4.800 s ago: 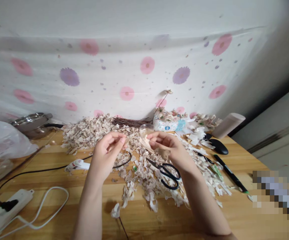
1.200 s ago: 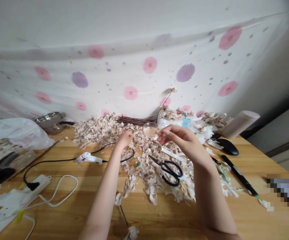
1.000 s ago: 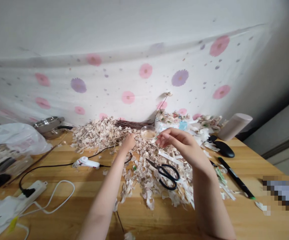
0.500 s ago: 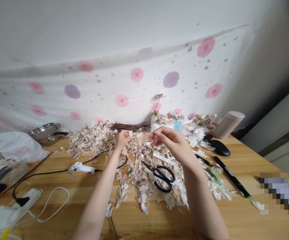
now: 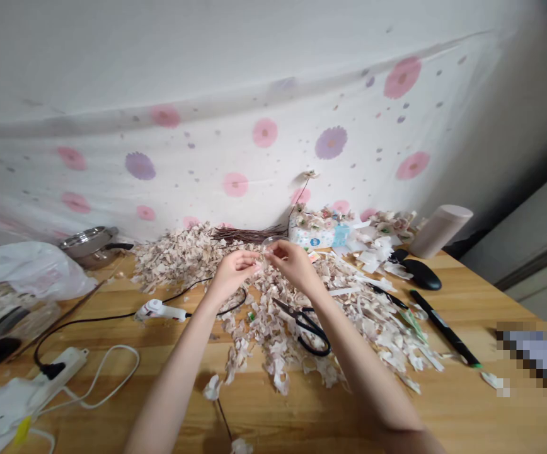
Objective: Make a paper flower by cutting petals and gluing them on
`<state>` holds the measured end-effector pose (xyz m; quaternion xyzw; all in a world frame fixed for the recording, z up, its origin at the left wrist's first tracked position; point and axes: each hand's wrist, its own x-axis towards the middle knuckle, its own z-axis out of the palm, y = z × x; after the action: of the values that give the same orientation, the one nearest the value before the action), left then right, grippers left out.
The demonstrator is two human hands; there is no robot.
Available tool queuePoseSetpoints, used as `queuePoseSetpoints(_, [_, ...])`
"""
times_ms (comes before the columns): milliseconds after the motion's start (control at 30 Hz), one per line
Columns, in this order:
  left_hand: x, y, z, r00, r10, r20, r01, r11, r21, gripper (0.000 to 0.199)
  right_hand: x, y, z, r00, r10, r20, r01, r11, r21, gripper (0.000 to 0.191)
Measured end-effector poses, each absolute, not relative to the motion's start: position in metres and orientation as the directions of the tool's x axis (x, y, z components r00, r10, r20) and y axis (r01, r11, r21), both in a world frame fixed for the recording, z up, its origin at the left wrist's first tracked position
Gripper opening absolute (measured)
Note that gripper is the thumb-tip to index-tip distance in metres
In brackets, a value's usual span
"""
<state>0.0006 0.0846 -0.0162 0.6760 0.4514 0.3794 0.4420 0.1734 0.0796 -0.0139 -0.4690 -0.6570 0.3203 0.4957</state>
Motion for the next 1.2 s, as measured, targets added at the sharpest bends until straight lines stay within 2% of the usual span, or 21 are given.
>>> queuePoseSetpoints(167, [-0.017,0.113,-0.028,0.136,0.987,0.086,0.349,-0.129,0.928,0.025,0.18,0.089,-0.021,-0.093,0.949,0.301,0.23,0.314,-0.921,0.025])
queuePoseSetpoints(267, [-0.02,0.124,-0.031,0.064,0.994,0.086,0.367,-0.104,0.924,0.028,0.183,0.089,-0.021,-0.12,0.952,0.281,0.235,0.302,-0.924,0.026])
queuePoseSetpoints(367, [-0.014,0.112,-0.027,0.112,0.989,0.094,0.339,-0.127,0.932,0.027,0.184,0.086,-0.018,-0.134,0.952,0.274,0.282,0.302,-0.911,0.024])
queuePoseSetpoints(500, [0.002,0.076,-0.018,0.283,0.956,0.077,0.266,-0.155,0.952,0.023,0.182,0.082,-0.013,-0.166,0.945,0.282,0.339,0.323,-0.884,0.025])
queuePoseSetpoints(633, [0.008,0.058,-0.013,0.265,0.96,0.086,0.205,-0.143,0.968,0.016,0.18,0.072,-0.004,-0.203,0.94,0.274,0.425,0.337,-0.84,0.03])
queuePoseSetpoints(767, [-0.003,0.056,-0.008,0.163,0.98,0.112,0.147,-0.136,0.98,0.021,0.194,0.044,-0.014,-0.175,0.958,0.225,0.619,0.285,-0.732,0.028])
queuePoseSetpoints(900, [-0.016,0.049,-0.001,0.103,0.987,0.121,0.093,-0.131,0.987,0.025,0.216,0.006,-0.056,-0.21,0.977,0.027,0.812,0.19,-0.552,0.012])
queuePoseSetpoints(1067, [-0.024,0.04,0.007,0.088,0.988,0.128,0.042,-0.132,0.99,0.025,0.224,-0.016,-0.099,-0.151,0.985,-0.079,0.924,0.113,-0.364,0.035])
queuePoseSetpoints(1200, [-0.032,0.042,0.01,0.063,0.989,0.136,0.018,-0.137,0.99,0.026,0.221,-0.012,-0.104,-0.149,0.983,-0.104,0.956,0.117,-0.27,0.029])
